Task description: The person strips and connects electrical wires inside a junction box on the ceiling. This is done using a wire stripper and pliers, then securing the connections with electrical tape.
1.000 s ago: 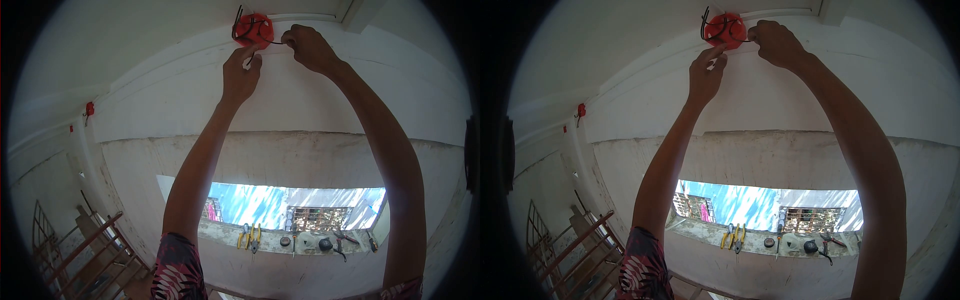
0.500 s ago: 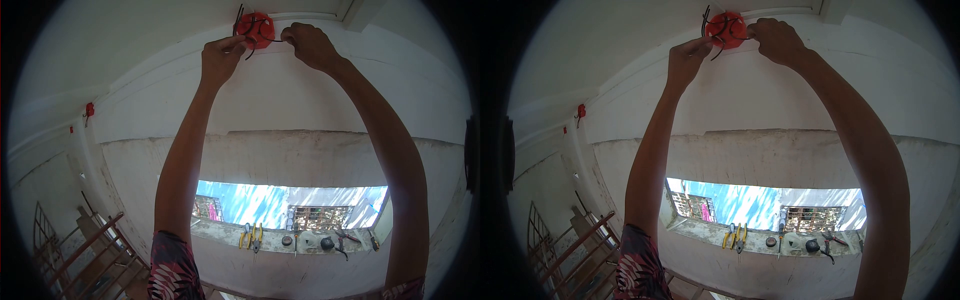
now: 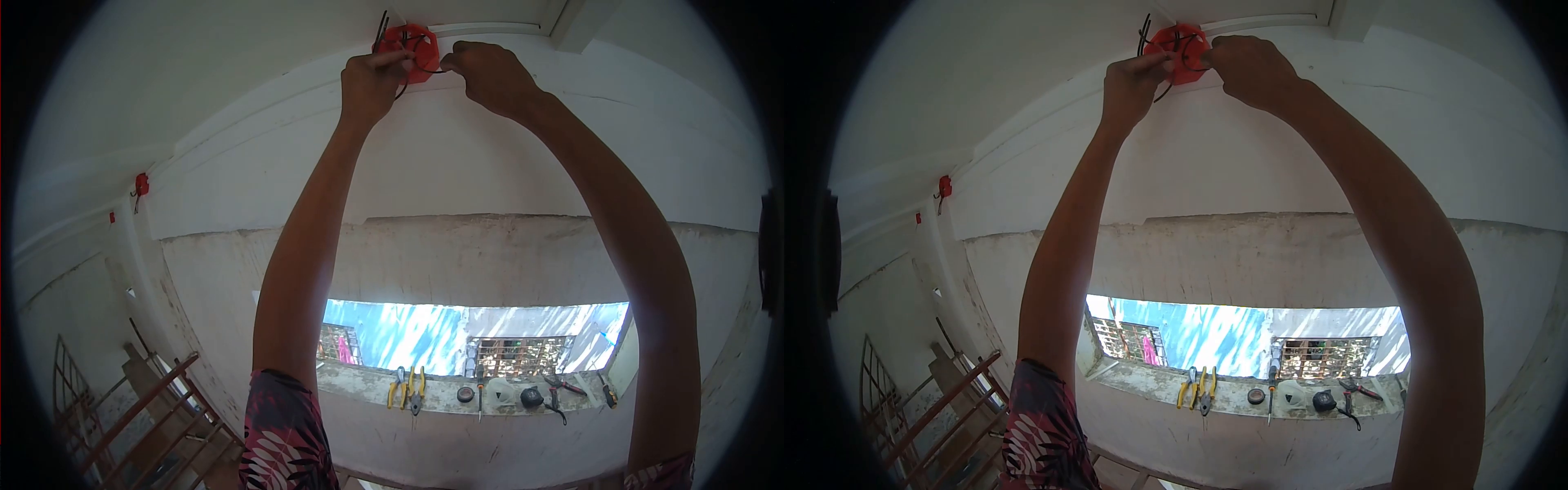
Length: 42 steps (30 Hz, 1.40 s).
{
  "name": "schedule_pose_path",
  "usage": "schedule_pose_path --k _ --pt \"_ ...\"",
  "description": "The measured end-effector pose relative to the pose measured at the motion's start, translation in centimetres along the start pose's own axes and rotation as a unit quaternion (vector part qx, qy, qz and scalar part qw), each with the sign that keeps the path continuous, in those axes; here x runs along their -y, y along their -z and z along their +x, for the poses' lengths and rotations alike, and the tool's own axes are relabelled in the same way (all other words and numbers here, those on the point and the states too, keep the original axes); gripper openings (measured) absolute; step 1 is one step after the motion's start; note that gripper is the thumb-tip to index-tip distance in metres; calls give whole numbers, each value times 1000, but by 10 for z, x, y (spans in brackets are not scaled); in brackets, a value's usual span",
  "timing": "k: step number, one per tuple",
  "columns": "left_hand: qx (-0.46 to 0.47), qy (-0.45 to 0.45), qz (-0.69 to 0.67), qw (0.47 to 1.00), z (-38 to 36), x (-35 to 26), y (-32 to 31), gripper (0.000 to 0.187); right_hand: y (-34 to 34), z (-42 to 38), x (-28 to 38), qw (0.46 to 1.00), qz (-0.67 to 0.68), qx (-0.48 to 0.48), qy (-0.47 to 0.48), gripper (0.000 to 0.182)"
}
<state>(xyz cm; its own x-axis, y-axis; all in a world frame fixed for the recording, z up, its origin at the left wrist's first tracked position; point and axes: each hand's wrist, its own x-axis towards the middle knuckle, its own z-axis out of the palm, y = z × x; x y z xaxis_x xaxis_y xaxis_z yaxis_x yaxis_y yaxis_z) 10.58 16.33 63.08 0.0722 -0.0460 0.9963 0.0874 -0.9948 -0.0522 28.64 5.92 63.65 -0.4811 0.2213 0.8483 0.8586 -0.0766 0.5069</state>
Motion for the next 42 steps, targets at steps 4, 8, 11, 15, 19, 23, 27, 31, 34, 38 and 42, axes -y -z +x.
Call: schedule_pose_path --k 4,8,11,15,19,23,27,31,34,38,42 --pt "7 -43 16 999 7 7 -2 25 -5 1 -1 999 -8 -22 32 30" --pt "26 -126 63 990 16 12 -9 23 -10 8 -6 994 0 -71 79 31" --pt "57 -166 153 972 22 5 -9 26 0 13 -3 994 23 -51 89 46" --pt "110 -162 304 932 29 -10 -2 27 9 14 -5 987 -18 -101 126 36" --pt "120 -203 320 917 33 -21 3 24 6 26 -17 981 12 -139 137 18" --pt "113 -204 387 892 27 -19 3 22 4 30 -19 985 -59 -102 125 20" --pt "93 -151 370 912 19 -20 2 20 7 33 -15 989 -52 -79 112 18" --pt "-22 -97 203 974 6 -21 24 21 15 27 -15 988 -99 -39 115 14" --pt "-136 -36 155 978 3 -6 42 24 12 23 -14 988 -95 -50 108 12" --pt "-73 -110 116 984 25 24 48 23 10 22 -15 988 -105 -44 108 11" --pt "36 -63 139 988 30 18 48 26 9 21 -16 988 -105 -50 105 14"
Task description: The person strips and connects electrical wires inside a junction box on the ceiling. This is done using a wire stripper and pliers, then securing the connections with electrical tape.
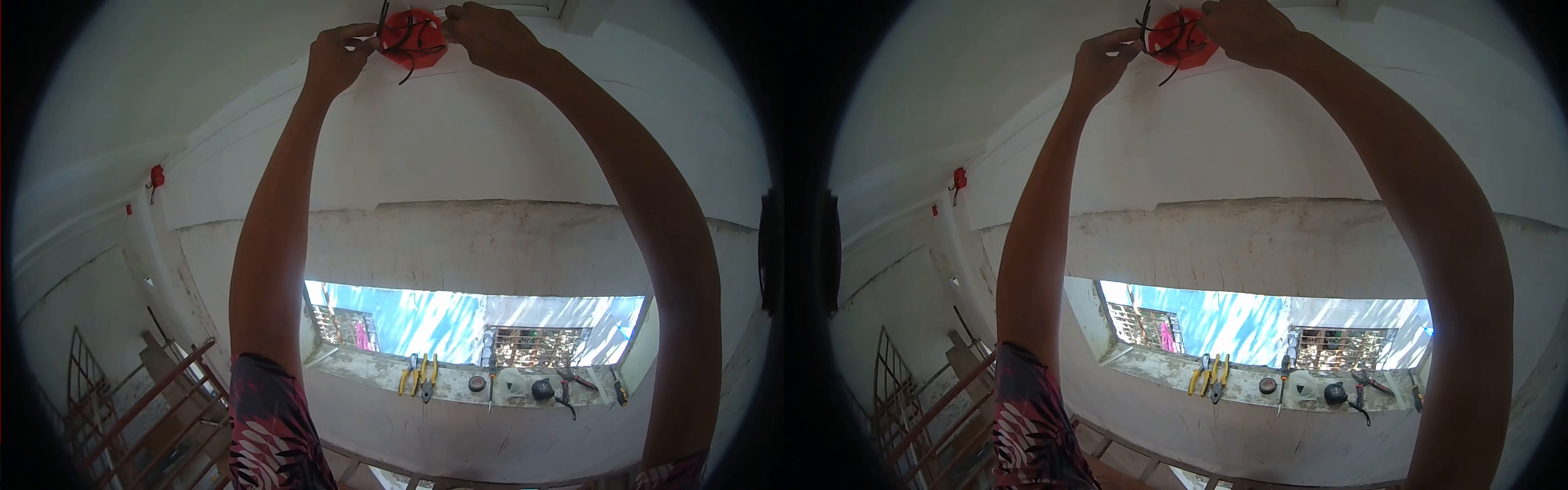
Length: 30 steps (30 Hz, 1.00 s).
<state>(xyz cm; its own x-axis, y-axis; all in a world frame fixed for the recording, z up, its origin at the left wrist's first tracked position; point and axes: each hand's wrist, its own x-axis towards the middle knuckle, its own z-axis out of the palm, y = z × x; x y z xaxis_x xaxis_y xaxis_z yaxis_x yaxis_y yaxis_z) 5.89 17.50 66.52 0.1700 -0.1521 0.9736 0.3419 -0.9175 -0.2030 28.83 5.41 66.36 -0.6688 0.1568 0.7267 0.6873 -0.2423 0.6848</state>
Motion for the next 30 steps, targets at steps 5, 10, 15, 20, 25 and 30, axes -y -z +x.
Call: schedule_pose_path --k 5,10,15,20,25,30 --pt "-17 31 26 999 2 -8 4 24 1 -3 0 1000 15 -14 4 15" --pt "-81 155 -161 971 -2 0 12 27 2 -3 1 1000 3 23 -18 16" --pt "-74 208 -237 946 -11 0 16 25 3 -4 1 999 3 38 -25 17" --pt "-80 191 -207 956 -9 -3 16 27 -3 -4 0 1000 8 8 -12 17" --pt "-65 133 -110 983 -2 -3 14 31 -1 -6 2 999 18 17 -21 17" --pt "-18 -8 22 1000 4 1 9 33 4 -5 4 998 6 52 -33 17"
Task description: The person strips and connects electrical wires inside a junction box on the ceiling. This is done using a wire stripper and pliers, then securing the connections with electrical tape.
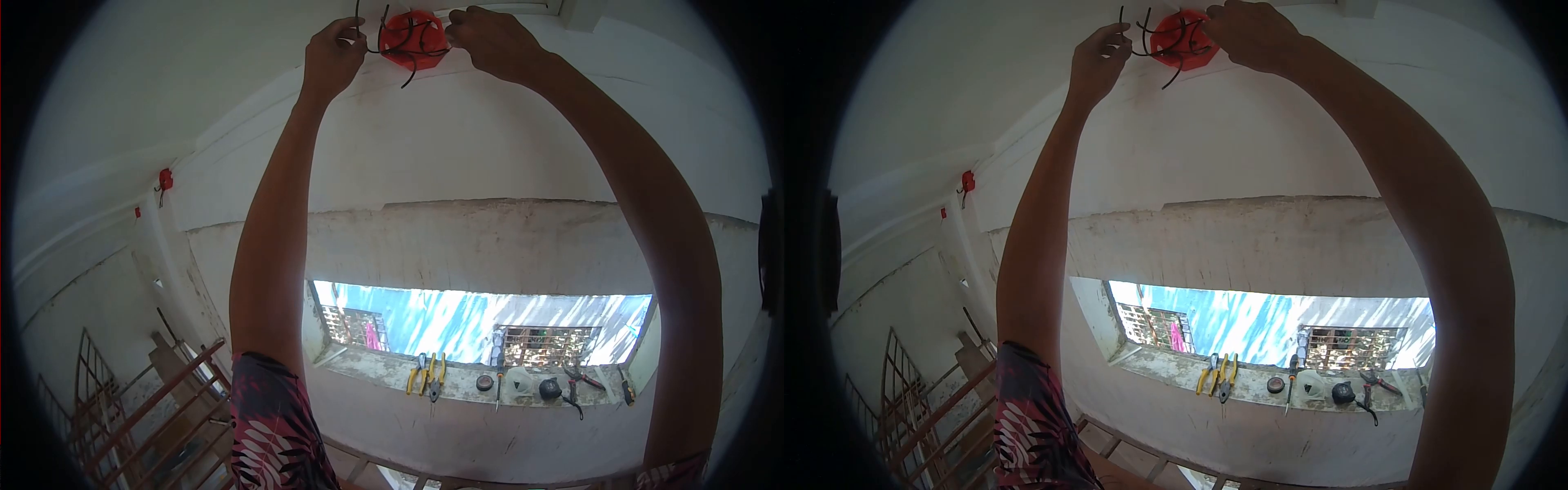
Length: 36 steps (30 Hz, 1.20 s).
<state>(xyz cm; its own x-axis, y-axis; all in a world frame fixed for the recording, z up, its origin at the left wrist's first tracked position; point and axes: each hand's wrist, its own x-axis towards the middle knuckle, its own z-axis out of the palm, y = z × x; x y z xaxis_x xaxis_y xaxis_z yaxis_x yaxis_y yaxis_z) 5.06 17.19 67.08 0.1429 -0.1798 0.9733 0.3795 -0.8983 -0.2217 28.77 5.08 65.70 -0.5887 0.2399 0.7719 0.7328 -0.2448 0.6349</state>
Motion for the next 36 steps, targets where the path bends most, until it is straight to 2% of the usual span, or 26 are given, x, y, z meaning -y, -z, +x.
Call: schedule_pose_path --k 2,4,5,7,9,12,16,18,22,24,25,27,28,33,36 --pt "12 -24 -4 1000 0 3 -2 29 2 0 1 1000 -2 8 -9 17" --pt "23 -48 -7 999 -1 -1 -2 26 -2 0 -1 999 6 -34 0 15" --pt "32 -32 -10 999 -2 -3 -3 22 -5 0 -1 999 6 -35 0 15" --pt "42 -17 -12 999 -3 -8 -3 20 -9 1 2 1000 12 -19 -17 30" --pt "18 34 91 995 -3 -11 -3 18 -7 2 2 1000 8 -4 -23 27" --pt "-26 45 129 990 -4 -16 -3 27 -3 2 5 999 7 12 -30 24" --pt "-30 93 130 987 -9 -20 -9 27 -5 -1 4 1000 -1 -3 -17 22" --pt "-249 -18 8 968 -17 -15 -21 24 -7 -3 4 1000 8 -7 -20 22" --pt "-258 -34 -37 965 -40 -57 -17 22 -10 -4 4 999 21 -4 -29 19" --pt "-27 -31 -97 994 -44 -69 -23 22 -11 -4 1 999 39 -15 -25 18" --pt "-29 -28 -99 994 -43 -64 -28 22 -12 -4 1 998 59 -25 -21 18" --pt "63 -50 -63 995 -31 -59 -37 25 -14 -4 2 997 57 -49 -13 15" --pt "61 -50 -66 995 -26 -60 -40 25 -14 -4 1 995 57 -76 -10 14" --pt "187 -1 -29 982 -5 -49 -50 20 -15 -3 1 997 47 -63 0 16" --pt "172 -37 -74 982 -5 -38 -58 21 -16 -4 0 998 45 -44 1 19"
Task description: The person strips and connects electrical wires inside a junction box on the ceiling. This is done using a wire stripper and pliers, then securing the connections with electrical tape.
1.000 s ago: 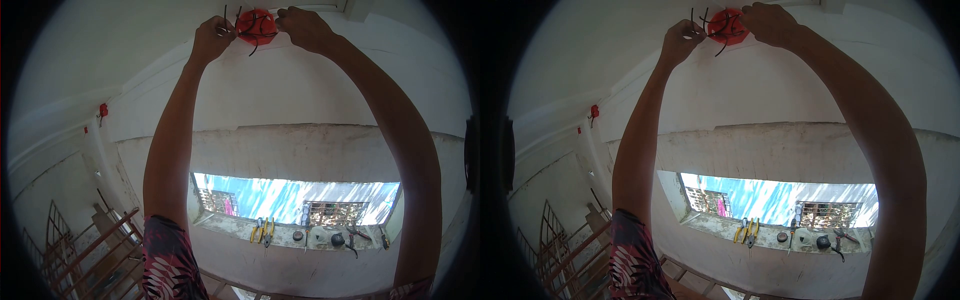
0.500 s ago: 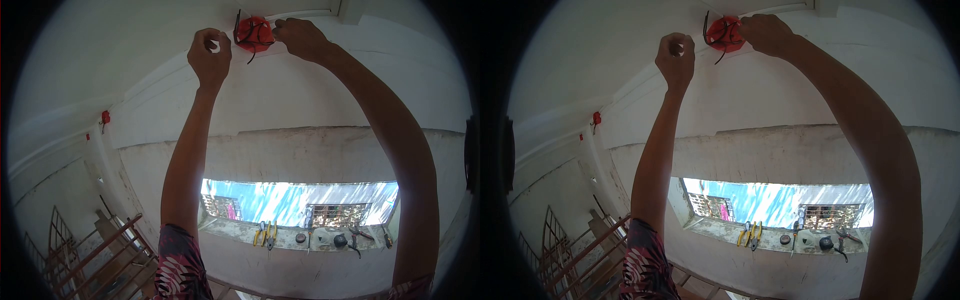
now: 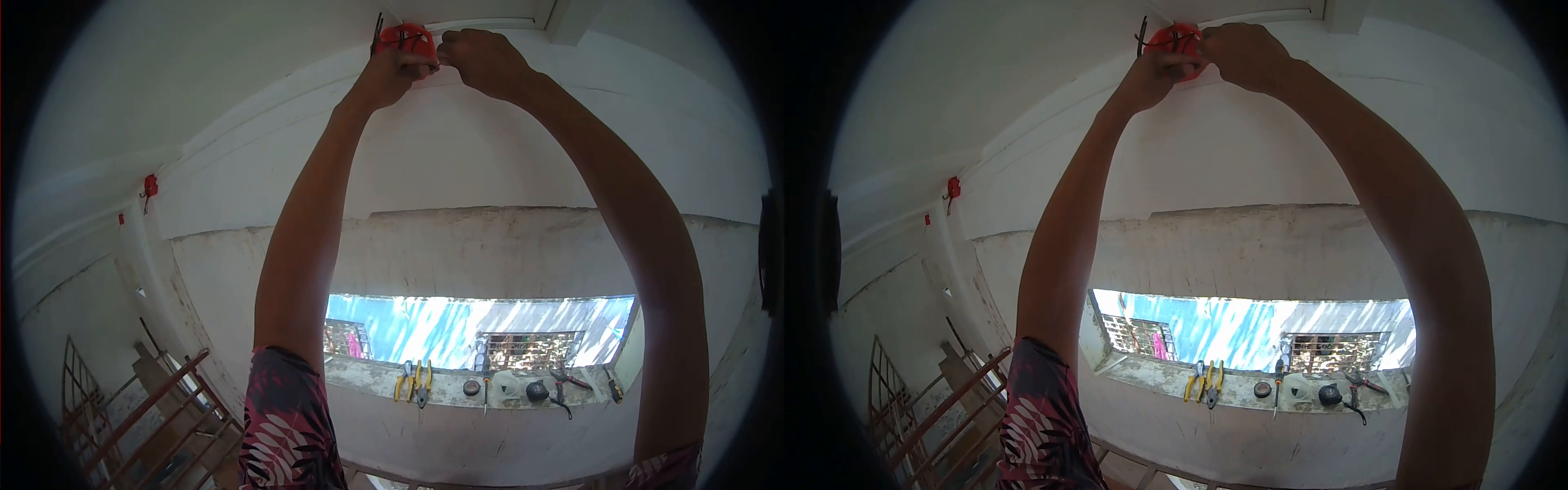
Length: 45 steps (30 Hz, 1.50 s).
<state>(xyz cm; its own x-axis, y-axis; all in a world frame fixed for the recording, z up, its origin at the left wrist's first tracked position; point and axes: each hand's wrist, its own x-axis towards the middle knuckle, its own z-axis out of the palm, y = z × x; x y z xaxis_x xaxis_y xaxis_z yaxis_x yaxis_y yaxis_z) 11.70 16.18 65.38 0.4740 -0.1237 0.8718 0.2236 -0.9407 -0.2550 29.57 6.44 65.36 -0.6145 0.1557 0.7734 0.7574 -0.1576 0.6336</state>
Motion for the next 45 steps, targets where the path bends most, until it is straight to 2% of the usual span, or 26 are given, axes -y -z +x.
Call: schedule_pose_path --k 5,7,13,19,21,22,24,25,29,31,34,36,41,44,45 --pt "0 -26 -100 995 3 14 -8 19 3 2 -3 1000 1 22 3 21" --pt "3 -25 -147 989 2 12 -10 18 1 4 -4 999 -1 35 -6 12" --pt "9 -11 -92 996 -1 4 -7 22 5 10 -2 996 -27 80 -9 11" --pt "-13 -34 -31 999 1 10 -12 24 25 15 8 992 -37 115 -25 6" --pt "-20 -31 64 997 0 6 -13 25 26 19 5 991 -57 122 -5 5" --pt "-21 -32 64 997 1 5 -13 25 26 21 3 988 -77 131 13 5" --pt "-67 -142 163 974 1 5 -15 27 22 24 -2 989 -78 122 40 5" --pt "-68 -143 162 974 2 5 -17 27 20 25 -5 988 -78 113 66 5" --pt "-44 -109 125 985 2 4 -17 25 32 34 -2 991 -71 92 68 2" --pt "-32 -101 126 986 2 5 -15 25 54 43 9 964 -104 240 41 11" --pt "-17 -97 132 986 2 9 -16 26 47 48 9 974 -96 196 55 13" --pt "-53 -112 121 985 2 9 -17 34 47 51 8 975 -89 194 66 15" --pt "-29 -102 126 986 4 11 -16 37 51 58 10 967 -101 219 81 18" --pt "-43 -125 131 983 2 14 -17 33 42 61 0 968 -66 230 73 13" --pt "-52 -133 130 981 -1 15 -18 31 19 61 -18 976 56 206 35 11"
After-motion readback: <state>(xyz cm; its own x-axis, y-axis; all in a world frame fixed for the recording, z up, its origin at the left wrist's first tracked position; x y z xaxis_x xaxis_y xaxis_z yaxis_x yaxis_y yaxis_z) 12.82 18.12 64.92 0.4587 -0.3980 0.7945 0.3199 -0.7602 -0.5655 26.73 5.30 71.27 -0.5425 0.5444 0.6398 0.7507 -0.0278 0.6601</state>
